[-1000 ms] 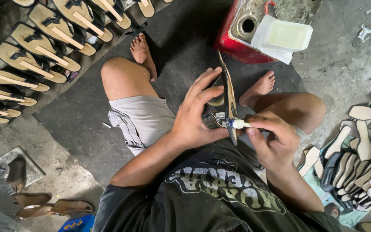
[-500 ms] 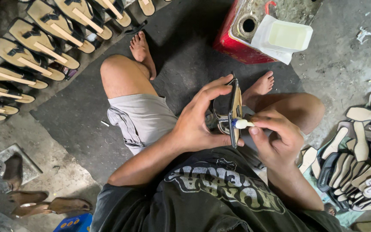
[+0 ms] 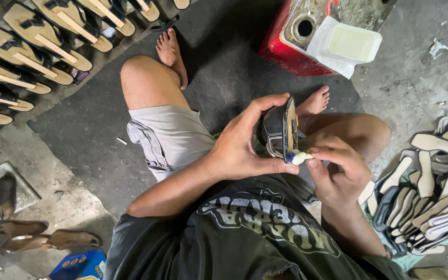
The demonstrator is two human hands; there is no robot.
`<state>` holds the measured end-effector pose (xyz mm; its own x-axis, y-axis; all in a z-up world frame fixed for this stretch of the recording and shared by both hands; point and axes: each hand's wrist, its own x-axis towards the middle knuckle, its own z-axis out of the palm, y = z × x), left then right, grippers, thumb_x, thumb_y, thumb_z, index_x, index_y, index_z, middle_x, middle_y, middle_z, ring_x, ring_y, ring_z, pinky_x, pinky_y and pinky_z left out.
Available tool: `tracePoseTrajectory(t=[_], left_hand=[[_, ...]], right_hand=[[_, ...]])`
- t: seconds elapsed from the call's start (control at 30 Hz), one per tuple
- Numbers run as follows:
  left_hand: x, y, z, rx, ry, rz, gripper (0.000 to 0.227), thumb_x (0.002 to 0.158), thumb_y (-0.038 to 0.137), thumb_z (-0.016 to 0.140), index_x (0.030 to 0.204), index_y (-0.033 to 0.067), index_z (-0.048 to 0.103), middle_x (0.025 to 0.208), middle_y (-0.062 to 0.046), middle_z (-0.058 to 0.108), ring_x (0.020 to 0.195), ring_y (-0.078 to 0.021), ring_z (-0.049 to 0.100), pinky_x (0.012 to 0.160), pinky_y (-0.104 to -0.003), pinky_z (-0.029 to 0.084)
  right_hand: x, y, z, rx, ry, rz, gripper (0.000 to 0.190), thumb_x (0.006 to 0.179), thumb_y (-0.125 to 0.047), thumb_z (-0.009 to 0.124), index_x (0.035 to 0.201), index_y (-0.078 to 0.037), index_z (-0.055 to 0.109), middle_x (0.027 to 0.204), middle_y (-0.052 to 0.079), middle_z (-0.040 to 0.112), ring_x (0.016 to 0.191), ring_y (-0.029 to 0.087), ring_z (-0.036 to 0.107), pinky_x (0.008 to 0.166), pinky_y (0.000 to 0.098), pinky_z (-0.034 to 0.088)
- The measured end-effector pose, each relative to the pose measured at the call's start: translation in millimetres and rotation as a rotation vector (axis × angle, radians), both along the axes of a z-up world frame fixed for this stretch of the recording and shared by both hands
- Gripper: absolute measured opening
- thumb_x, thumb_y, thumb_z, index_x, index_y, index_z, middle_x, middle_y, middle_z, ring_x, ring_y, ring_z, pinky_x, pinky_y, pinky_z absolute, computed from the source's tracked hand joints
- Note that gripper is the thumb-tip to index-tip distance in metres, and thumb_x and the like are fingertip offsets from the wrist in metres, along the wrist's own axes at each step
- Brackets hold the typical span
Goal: The person sits on the floor and uses a toothbrush to apply black paint to the edges of wooden sandals. They repeatedly dip the brush into a red container and paint the sides of multiple sandals, placing each finished one on a nearby shelf.
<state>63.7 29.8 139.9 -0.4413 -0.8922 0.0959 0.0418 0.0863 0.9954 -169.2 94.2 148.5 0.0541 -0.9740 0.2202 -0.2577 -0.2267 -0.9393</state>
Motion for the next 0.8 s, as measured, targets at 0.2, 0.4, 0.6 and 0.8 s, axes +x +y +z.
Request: tracePoseTrajectory(t=[0.2,0.4,0.6,0.8], left_hand=[[3,-10,11,-0.05,-0.066,-0.062,0.082,0.1,0.064,0.061,0.157,0.01,0.038,0.148,-0.015,0.061,0.137,-0.0308,0.065,0.113,-0.04,0.053],[-1,-13,25,-0.081,-0.075,-0.099,0.08,0.104,0.074,0.045,0.156,0.0123,0.041,0.14,-0.015,0.066,0.131,-0.0324,0.069,0.11,-0.042,0.054],[-3,-11,29,-0.044,-0.099,-0.085,0.082,0.103,0.076,0.042,0.155,0.0125,0.042,0.124,-0.012,0.071,0.116,-0.0306,0.073,0.1,-0.04,0.057],[-2,-10,35,-0.006,-0.092,-0.12,0.08,0.104,0.075,0.04,0.155,0.0135,0.041,0.107,-0.008,0.073,0.1,-0.026,0.076,0.091,-0.039,0.058]], right_hand=[[12,-19,-4,-0.036,-0.157,-0.145,0.014,0.105,0.003,0.067,0.117,0.002,0.061,0.108,0.014,0.069,0.093,0.019,0.069,0.086,0.0293,0.056],[12,-35,-1,-0.128,-0.093,-0.162,0.014,0.103,0.005,0.066,0.116,0.003,0.062,0.102,0.013,0.069,0.088,0.018,0.068,0.082,0.0283,0.057],[15,-35,6,-0.165,-0.048,-0.15,0.013,0.102,0.004,0.068,0.113,0.002,0.062,0.103,0.014,0.069,0.089,0.018,0.069,0.081,0.0271,0.055],[10,-43,16,-0.272,0.192,-0.228,0.011,0.1,-0.002,0.072,0.107,-0.001,0.063,0.093,0.011,0.071,0.071,0.013,0.064,0.063,0.0229,0.045]])
